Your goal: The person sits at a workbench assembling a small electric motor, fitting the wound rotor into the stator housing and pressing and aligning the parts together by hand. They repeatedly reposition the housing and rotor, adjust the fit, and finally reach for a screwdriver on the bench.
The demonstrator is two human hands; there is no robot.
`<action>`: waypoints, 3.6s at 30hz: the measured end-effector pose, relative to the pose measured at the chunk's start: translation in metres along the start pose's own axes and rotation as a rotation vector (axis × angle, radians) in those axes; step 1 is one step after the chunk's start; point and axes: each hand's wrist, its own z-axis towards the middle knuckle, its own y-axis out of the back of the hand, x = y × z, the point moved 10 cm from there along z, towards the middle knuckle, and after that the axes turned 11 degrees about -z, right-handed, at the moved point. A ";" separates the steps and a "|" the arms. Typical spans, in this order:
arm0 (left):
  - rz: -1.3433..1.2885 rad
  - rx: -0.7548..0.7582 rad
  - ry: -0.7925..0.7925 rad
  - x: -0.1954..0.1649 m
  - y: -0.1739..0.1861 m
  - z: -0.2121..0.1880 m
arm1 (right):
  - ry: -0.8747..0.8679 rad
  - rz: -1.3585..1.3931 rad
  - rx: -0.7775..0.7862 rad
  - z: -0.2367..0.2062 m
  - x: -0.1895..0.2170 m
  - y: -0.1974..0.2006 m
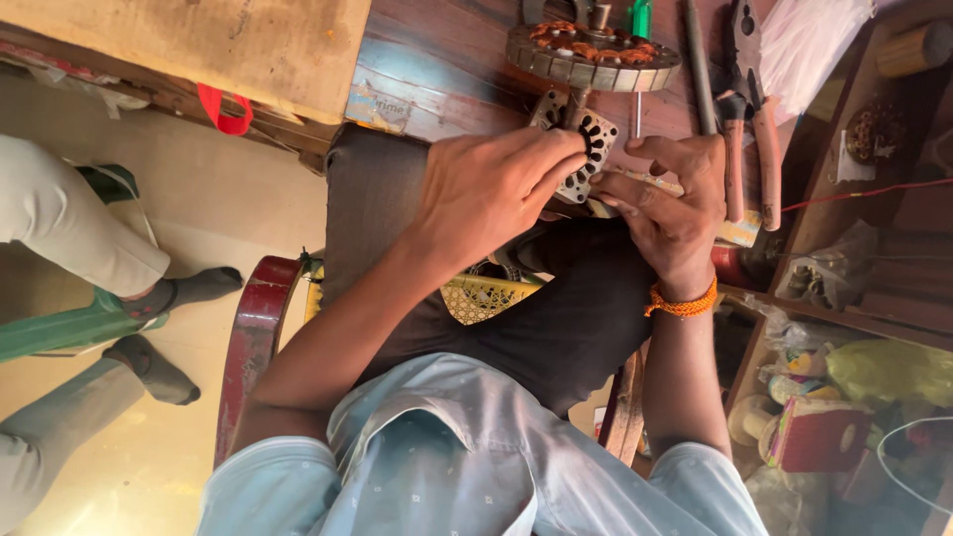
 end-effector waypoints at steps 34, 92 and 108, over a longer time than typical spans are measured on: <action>-0.637 -0.216 0.427 0.049 -0.029 -0.008 | -0.056 -0.019 0.041 0.100 -0.019 0.009; -0.855 -0.166 0.479 0.042 -0.067 -0.036 | -0.316 0.299 0.445 0.120 -0.066 -0.038; -0.855 -0.170 0.554 0.050 -0.088 -0.070 | 0.048 -0.061 0.397 0.122 -0.052 -0.032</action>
